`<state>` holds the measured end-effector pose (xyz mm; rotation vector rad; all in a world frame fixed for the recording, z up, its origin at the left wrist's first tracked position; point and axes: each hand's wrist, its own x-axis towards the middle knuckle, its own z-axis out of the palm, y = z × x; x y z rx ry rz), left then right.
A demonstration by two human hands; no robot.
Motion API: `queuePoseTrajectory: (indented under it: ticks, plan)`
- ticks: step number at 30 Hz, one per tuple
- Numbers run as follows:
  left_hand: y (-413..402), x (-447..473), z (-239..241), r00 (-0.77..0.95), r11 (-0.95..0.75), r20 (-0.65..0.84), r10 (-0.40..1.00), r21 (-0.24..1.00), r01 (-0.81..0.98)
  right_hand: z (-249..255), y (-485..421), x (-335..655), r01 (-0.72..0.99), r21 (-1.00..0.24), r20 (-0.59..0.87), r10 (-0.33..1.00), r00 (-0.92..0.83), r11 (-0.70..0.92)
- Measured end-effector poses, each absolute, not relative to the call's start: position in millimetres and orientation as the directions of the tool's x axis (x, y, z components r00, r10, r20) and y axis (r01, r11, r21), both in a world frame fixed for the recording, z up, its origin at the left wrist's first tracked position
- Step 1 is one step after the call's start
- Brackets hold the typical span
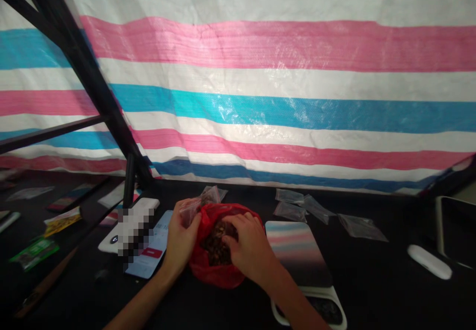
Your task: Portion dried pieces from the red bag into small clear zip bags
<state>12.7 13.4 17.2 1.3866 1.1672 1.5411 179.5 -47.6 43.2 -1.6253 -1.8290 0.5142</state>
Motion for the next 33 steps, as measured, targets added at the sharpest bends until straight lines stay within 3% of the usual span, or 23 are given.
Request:
queuePoseTrajectory:
  ticks: [4, 8, 16, 24, 30, 33]
  plan:
    - [11.8, 3.5, 20.5, -0.084, -0.434, 0.454, 0.887, 0.882, 0.184, 49.7, -45.3, 194.3, 0.446, -0.872, 0.179, 0.979, -0.097, 0.203]
    - [8.6, 0.3, 13.3, 0.130, -0.549, 0.543, 0.829, 0.751, 0.367, 61.7, -48.6, 196.0, 0.319, -0.912, 0.238, 0.967, -0.093, 0.256]
    - [3.1, 3.7, 15.1, 0.363, -0.671, 0.568, 0.739, 0.575, 0.467, 62.6, -57.6, 181.9, 0.582, -0.735, 0.327, 0.934, -0.144, 0.347]
    - [3.0, 6.1, 22.3, 0.471, -0.645, 0.449, 0.759, 0.615, 0.454, 46.9, -52.8, 182.3, 0.652, -0.640, 0.409, 0.899, -0.160, 0.407]
    - [1.2, 10.0, 17.6, 0.453, -0.610, 0.426, 0.783, 0.669, 0.425, 45.6, -56.8, 183.0, 0.649, -0.493, 0.515, 0.795, -0.320, 0.580]
    - [0.2, 9.5, 16.2, 0.429, -0.610, 0.448, 0.785, 0.681, 0.405, 46.6, -58.8, 182.2, 0.662, -0.483, 0.530, 0.793, -0.300, 0.573]
